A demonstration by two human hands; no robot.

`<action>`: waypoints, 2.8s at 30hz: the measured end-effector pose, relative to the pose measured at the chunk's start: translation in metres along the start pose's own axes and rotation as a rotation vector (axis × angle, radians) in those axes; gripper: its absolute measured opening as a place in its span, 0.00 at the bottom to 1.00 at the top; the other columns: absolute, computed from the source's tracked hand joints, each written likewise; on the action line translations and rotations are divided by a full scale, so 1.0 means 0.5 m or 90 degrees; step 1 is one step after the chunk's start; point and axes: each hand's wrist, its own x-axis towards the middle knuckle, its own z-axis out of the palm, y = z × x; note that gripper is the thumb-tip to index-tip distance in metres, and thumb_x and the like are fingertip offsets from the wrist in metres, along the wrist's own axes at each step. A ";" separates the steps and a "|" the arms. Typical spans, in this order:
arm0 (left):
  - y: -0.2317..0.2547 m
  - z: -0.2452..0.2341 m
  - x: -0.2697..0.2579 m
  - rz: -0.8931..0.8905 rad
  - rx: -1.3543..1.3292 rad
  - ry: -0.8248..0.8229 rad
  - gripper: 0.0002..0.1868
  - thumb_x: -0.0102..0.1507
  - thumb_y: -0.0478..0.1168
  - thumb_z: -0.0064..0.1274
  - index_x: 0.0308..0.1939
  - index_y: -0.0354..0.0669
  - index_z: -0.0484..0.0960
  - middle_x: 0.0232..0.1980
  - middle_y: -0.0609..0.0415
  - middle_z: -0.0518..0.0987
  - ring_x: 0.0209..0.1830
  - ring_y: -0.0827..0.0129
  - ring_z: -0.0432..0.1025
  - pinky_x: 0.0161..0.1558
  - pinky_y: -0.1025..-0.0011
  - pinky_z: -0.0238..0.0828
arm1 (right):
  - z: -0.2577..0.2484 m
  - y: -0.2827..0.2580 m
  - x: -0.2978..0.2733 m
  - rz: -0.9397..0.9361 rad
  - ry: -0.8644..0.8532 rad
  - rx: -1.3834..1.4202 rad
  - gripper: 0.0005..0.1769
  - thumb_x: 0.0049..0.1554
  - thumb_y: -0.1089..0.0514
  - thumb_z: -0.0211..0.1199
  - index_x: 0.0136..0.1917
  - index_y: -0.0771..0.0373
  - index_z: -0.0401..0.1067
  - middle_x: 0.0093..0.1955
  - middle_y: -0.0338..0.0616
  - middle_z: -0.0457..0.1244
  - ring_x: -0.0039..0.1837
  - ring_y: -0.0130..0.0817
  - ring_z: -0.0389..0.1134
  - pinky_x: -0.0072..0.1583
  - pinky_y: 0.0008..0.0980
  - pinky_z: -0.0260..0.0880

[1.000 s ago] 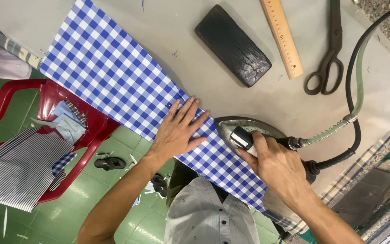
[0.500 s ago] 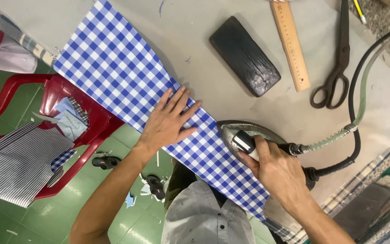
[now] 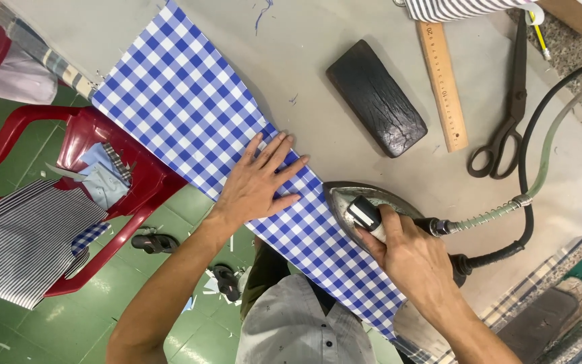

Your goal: The person irons a long blue and white checkered fabric strip on a work table, repeatedly folding and pressing sections with a steam iron. The person uses a wooden ruler to measure and align the fabric before ironing.

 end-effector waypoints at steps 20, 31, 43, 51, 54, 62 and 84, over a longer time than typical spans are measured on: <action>-0.001 -0.012 -0.005 0.049 -0.052 -0.001 0.36 0.68 0.71 0.38 0.76 0.63 0.65 0.81 0.43 0.55 0.82 0.37 0.43 0.75 0.30 0.32 | -0.001 0.006 -0.011 -0.012 0.031 0.010 0.33 0.61 0.32 0.56 0.63 0.63 0.64 0.36 0.48 0.67 0.30 0.45 0.70 0.25 0.41 0.64; 0.010 -0.009 0.000 0.033 -0.018 0.015 0.38 0.66 0.72 0.42 0.76 0.66 0.65 0.78 0.43 0.61 0.81 0.37 0.46 0.72 0.26 0.36 | 0.006 0.007 -0.022 -0.013 0.048 -0.028 0.35 0.61 0.31 0.54 0.65 0.62 0.64 0.40 0.48 0.68 0.32 0.43 0.72 0.24 0.41 0.66; 0.007 0.034 -0.010 -0.019 -0.007 0.056 0.33 0.65 0.74 0.35 0.72 0.77 0.66 0.78 0.54 0.59 0.82 0.47 0.46 0.76 0.35 0.31 | -0.029 -0.043 0.040 0.077 -0.032 0.022 0.29 0.61 0.32 0.56 0.63 0.55 0.68 0.37 0.46 0.69 0.39 0.42 0.77 0.39 0.40 0.76; -0.004 0.041 -0.007 0.003 -0.025 0.116 0.32 0.67 0.69 0.37 0.73 0.72 0.67 0.79 0.53 0.59 0.81 0.50 0.51 0.77 0.42 0.37 | -0.152 -0.014 0.192 0.063 -0.097 0.114 0.33 0.64 0.35 0.52 0.72 0.56 0.67 0.52 0.62 0.68 0.55 0.64 0.73 0.54 0.57 0.74; -0.001 0.033 -0.004 -0.001 -0.033 0.121 0.31 0.67 0.69 0.39 0.72 0.72 0.69 0.78 0.53 0.60 0.81 0.51 0.52 0.77 0.43 0.37 | -0.089 0.041 0.326 0.121 -0.120 0.048 0.34 0.59 0.37 0.64 0.62 0.69 0.71 0.62 0.67 0.62 0.65 0.67 0.67 0.63 0.54 0.69; 0.003 0.026 0.000 0.027 0.000 0.130 0.32 0.65 0.66 0.44 0.73 0.70 0.70 0.77 0.49 0.63 0.80 0.49 0.53 0.76 0.43 0.39 | -0.026 0.057 0.386 0.118 -0.022 -0.052 0.41 0.46 0.42 0.79 0.60 0.66 0.61 0.53 0.64 0.62 0.59 0.67 0.68 0.56 0.52 0.75; 0.043 -0.014 -0.004 0.005 0.055 -0.026 0.33 0.71 0.63 0.29 0.74 0.58 0.68 0.80 0.44 0.60 0.82 0.48 0.48 0.79 0.41 0.32 | 0.291 0.135 -0.468 0.224 -0.112 0.016 0.48 0.55 0.42 0.67 0.81 0.52 0.50 0.74 0.63 0.54 0.62 0.51 0.65 0.51 0.49 0.85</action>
